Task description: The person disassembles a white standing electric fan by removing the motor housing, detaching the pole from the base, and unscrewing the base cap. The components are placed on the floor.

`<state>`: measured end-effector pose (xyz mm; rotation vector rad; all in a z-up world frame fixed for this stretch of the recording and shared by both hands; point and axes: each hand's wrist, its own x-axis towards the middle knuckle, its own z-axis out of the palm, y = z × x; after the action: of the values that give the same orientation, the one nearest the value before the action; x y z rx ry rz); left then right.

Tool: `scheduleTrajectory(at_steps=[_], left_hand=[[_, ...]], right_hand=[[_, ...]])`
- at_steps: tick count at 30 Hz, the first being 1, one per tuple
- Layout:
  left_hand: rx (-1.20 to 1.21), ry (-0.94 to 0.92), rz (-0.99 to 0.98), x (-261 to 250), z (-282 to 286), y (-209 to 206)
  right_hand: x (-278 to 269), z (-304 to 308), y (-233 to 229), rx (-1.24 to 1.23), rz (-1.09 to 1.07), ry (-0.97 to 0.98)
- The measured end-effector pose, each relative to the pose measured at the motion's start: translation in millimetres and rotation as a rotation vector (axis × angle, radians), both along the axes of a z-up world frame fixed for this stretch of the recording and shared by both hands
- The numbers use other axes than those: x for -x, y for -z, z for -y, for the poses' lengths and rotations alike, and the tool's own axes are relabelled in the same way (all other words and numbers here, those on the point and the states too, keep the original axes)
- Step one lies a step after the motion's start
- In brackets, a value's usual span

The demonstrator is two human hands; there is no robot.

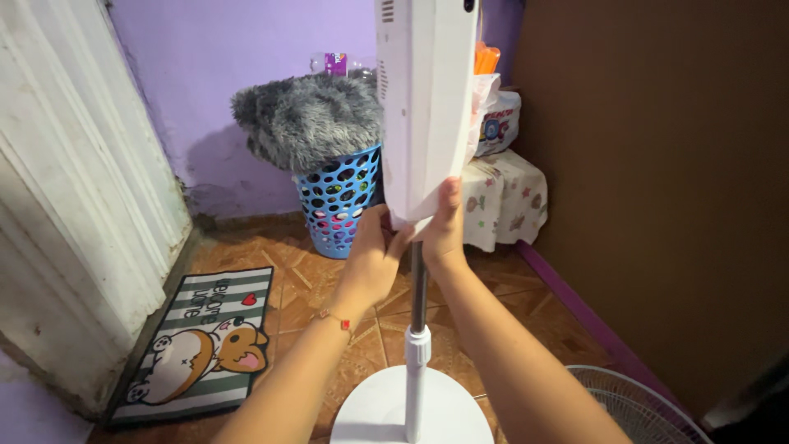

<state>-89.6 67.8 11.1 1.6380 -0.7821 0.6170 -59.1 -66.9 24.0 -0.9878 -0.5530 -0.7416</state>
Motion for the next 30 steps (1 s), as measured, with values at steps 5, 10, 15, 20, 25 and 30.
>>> scheduleTrajectory(at_steps=[5,10,15,20,25,30], left_hand=[[-0.016,-0.103,0.211,-1.1,0.6,5.2],[-0.135,-0.200,0.164,-17.5,7.2,3.1],[-0.094,-0.176,-0.057,-5.4,3.8,-1.7],[0.114,-0.080,0.096,1.5,5.6,4.5],[0.104,-0.010,-0.214,-18.1,1.7,13.0],[0.113,-0.009,-0.243,-16.0,3.4,10.1]], right_hand=[[-3.8,2.9,3.3,-0.016,0.010,-0.073],[-9.4,10.3,10.1,-0.033,0.005,-0.171],[-9.1,11.5,8.7,-0.019,-0.031,-0.090],[-4.9,5.5,5.7,-0.006,0.040,-0.081],[-7.3,5.0,4.6,-0.050,0.022,-0.062],[-7.0,7.1,4.3,0.004,0.067,0.044]])
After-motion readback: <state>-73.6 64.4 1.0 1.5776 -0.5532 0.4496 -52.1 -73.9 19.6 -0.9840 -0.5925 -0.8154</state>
